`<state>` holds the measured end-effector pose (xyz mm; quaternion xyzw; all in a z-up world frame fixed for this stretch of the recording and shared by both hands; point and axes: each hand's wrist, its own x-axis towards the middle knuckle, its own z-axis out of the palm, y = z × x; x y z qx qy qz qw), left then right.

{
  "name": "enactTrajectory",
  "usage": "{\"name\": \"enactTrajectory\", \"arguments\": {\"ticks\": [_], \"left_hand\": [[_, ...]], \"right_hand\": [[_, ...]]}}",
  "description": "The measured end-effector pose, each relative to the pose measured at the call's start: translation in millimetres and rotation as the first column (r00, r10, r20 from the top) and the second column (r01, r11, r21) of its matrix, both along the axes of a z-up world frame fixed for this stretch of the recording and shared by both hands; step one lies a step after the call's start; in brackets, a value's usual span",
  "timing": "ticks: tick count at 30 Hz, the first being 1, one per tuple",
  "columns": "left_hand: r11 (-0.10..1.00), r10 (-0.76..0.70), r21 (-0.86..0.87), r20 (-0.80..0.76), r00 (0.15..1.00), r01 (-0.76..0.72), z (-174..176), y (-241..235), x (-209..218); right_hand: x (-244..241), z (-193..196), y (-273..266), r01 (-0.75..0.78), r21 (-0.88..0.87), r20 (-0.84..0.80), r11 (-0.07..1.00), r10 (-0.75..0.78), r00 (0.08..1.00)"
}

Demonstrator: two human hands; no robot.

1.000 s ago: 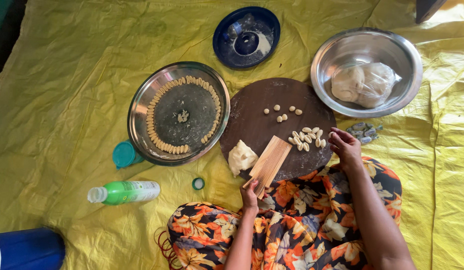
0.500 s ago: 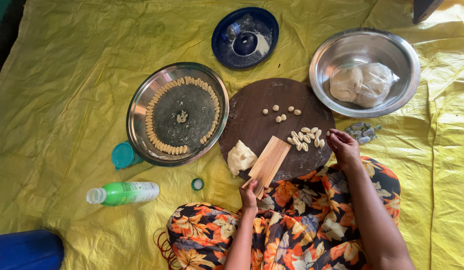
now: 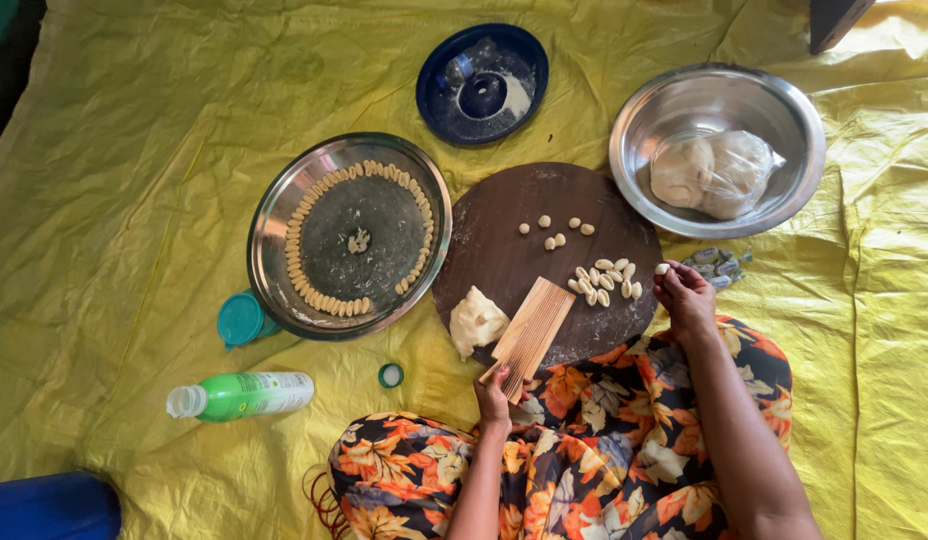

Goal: The person sits on a yellow tarp and uses a wooden ridged tool to press small dough balls, creating ridged dumplings. They place the finished dumplings onto a metal tray.

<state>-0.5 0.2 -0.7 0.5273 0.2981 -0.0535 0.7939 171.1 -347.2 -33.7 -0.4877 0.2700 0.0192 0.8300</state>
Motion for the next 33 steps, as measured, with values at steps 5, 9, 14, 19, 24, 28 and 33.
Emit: {"name": "enactTrajectory", "arguments": {"ticks": [5,9,14,19,24,28,33], "left_hand": [[1.000,-0.005,-0.004,-0.013,1.000,0.005,2.3,-0.1,-0.2],[1.000,-0.014,0.013,0.002,1.000,0.014,3.6,-0.3,-0.7],[1.000,-0.018,0.013,0.004,1.000,0.018,7.5,-0.5,-0.2],[1.000,-0.010,0.003,0.000,1.000,0.010,6.6,-0.3,-0.5],[1.000,-0.006,-0.007,0.008,1.000,0.006,1.3,0.6,-0.1],[1.000,-0.002,-0.008,0.016,1.000,0.002,1.1,0.1,-0.2],[0.999,0.015,-0.041,0.029,0.999,-0.013,6.2,-1.1,-0.4]], "right_hand": [[0.2,6.4,3.0,0.026,0.098,0.010,0.995,-0.027,1.000],[-0.2,-0.6,0.2,0.041,0.061,-0.003,0.997,-0.041,0.999],[0.3,-7.6,-2.0,0.047,-0.006,0.022,0.999,-0.047,0.999],[-1.0,-5.9,-2.0,0.029,-0.042,0.052,0.999,-0.027,0.998],[-0.1,-2.1,-0.3,0.022,0.138,-0.012,0.990,-0.021,1.000],[-0.8,1.5,1.9,0.032,0.048,-0.048,0.998,-0.030,0.998],[-2.6,3.5,4.8,0.000,-0.017,-0.008,1.000,0.000,1.000]]}}
